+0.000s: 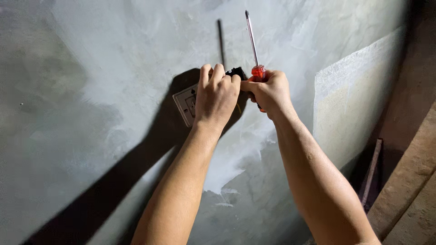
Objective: The person installs a new electrical outlet by first securing the backplate to the wall with a screwdriver. They then retrieve a new outlet from a bag, connect the wires to the terminals, and use a wire stripper to prepare the wires for connection.
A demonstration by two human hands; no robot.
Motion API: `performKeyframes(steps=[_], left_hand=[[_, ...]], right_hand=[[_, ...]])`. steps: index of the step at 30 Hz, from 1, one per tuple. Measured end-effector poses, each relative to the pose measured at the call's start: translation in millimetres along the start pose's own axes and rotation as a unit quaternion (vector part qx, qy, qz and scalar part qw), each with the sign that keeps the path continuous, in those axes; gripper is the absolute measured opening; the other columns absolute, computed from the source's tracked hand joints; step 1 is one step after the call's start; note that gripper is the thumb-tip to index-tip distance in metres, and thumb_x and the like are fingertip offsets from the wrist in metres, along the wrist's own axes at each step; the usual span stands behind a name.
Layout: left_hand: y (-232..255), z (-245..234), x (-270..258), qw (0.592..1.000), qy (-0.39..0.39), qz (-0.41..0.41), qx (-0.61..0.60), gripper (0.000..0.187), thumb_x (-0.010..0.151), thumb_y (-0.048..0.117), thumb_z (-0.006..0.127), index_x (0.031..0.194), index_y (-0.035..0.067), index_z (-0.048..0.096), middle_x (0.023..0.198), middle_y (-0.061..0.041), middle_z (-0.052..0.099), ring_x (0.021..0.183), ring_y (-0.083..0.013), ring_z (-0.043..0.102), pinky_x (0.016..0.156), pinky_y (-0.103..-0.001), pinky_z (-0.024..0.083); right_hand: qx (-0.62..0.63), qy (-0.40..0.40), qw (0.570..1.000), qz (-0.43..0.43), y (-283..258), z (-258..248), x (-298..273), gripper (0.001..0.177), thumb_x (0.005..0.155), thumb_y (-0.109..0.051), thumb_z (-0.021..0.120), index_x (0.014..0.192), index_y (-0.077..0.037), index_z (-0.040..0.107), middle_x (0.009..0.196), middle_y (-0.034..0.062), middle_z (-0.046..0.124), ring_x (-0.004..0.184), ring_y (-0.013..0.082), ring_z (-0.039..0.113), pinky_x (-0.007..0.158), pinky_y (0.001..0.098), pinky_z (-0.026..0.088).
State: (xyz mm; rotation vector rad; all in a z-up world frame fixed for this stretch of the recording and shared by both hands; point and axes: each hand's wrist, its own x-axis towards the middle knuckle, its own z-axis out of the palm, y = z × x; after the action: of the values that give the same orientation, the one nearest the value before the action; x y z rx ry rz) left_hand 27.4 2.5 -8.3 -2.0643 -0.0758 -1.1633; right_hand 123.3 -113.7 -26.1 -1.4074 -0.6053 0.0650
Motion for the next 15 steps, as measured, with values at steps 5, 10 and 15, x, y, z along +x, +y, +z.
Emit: performKeyframes(steps=[5, 10, 15], left_hand=[[1, 13, -10, 0.999, 0.05, 0.005, -0.014, 0.017, 0.091, 0.012, 0.071, 0.074, 0.015, 0.07, 0.069, 0.001, 0.068, 0.094, -0.0168, 0.061, 0.099, -0.041, 0.043], [6, 21, -15, 0.998, 0.065, -0.014, 0.006, 0.014, 0.092, 0.013, 0.071, 0.078, 0.013, 0.072, 0.073, 0.001, 0.069, 0.099, -0.0162, 0.059, 0.101, -0.042, 0.042], [7, 15, -1, 1.0, 0.013, -0.002, 0.026, 0.02, 0.091, 0.011, 0.071, 0.071, 0.014, 0.069, 0.064, 0.001, 0.067, 0.096, -0.0154, 0.061, 0.099, -0.04, 0.043]], right_hand=[[0.017, 0.001, 1.0, -0.017, 7, -1, -2, 0.022, 0.077, -0.015, 0.084, 0.071, -0.006, 0.065, 0.058, 0.0005, 0.061, 0.047, 0.006, 0.051, 0.039, 0.0259, 0.037], [0.022, 0.041, 0.991, -0.127, 26, 7, -9, 0.017, 0.081, -0.013, 0.078, 0.074, -0.004, 0.066, 0.062, -0.0003, 0.063, 0.055, 0.0047, 0.056, 0.048, 0.0255, 0.047], [-0.064, 0.089, 0.988, -0.107, 20, 12, 4, 0.018, 0.079, -0.012, 0.078, 0.072, -0.002, 0.065, 0.061, 0.001, 0.064, 0.055, 0.0056, 0.053, 0.049, 0.0269, 0.045]])
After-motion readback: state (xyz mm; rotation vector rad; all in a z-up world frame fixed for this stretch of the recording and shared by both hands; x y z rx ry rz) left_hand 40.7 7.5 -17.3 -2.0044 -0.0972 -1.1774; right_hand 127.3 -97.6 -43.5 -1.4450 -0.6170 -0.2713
